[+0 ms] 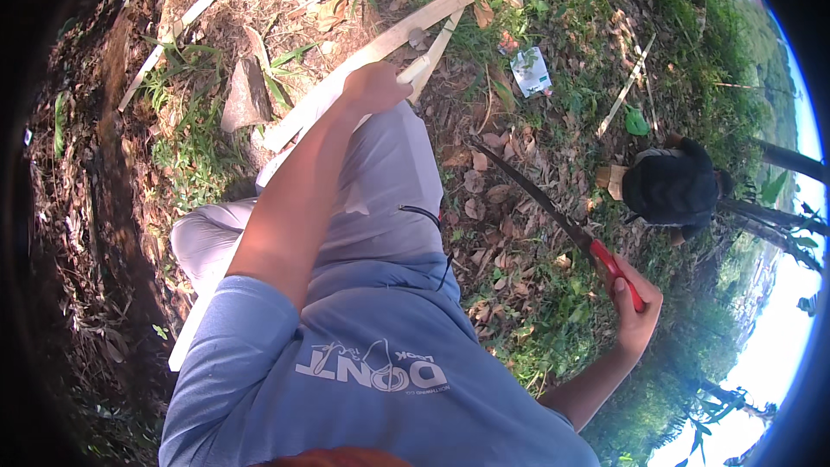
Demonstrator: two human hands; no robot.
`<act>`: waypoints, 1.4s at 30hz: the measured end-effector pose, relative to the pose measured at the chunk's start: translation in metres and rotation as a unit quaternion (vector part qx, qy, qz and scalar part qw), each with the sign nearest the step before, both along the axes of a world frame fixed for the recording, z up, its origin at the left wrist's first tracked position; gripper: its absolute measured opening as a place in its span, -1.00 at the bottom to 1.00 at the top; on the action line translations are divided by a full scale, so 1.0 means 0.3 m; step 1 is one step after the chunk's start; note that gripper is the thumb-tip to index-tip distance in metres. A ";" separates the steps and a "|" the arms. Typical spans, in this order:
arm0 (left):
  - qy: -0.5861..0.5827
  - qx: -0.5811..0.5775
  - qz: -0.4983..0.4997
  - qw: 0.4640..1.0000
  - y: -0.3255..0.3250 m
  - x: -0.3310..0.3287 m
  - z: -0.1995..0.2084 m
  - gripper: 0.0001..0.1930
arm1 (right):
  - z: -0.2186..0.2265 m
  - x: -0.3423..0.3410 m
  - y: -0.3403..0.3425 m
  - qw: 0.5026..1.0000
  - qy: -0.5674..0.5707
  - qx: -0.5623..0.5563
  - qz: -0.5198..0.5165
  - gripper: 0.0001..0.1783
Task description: The person sits on the ground and uses a red folding saw to cut a thin piece of light-colored wood. They hold the wood with their left hand and saw with their right hand, making repetitive strokes to slice through the material.
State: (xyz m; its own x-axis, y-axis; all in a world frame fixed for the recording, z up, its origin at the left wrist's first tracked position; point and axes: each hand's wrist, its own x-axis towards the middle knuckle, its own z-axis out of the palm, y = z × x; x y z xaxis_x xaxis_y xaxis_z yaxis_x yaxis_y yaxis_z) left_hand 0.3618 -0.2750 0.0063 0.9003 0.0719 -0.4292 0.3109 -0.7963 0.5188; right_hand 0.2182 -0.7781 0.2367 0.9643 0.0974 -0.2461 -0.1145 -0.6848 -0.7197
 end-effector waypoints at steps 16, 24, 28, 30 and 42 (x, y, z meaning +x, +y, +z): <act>-0.201 0.030 -0.012 0.979 0.021 -0.053 0.000 -0.56 | -0.459 0.438 0.927 0.934 -0.114 0.339 0.006 -0.58; -0.054 0.069 -0.001 0.996 -0.026 -0.041 0.072 -0.65 | -0.581 0.513 1.009 0.950 -0.130 0.269 0.092 -0.59; -0.072 0.068 0.019 0.995 -0.043 -0.066 0.055 -0.70 | -0.592 0.525 0.974 0.958 -0.067 0.269 0.078 -0.60; -0.094 0.089 0.006 0.992 -0.041 -0.073 0.052 -0.66 | -0.579 0.525 0.984 0.957 -0.096 0.256 0.101 -0.62; -0.101 0.080 0.039 0.991 -0.048 -0.056 0.013 -0.52 | -0.358 0.519 0.795 0.984 -0.011 0.115 0.139 -0.62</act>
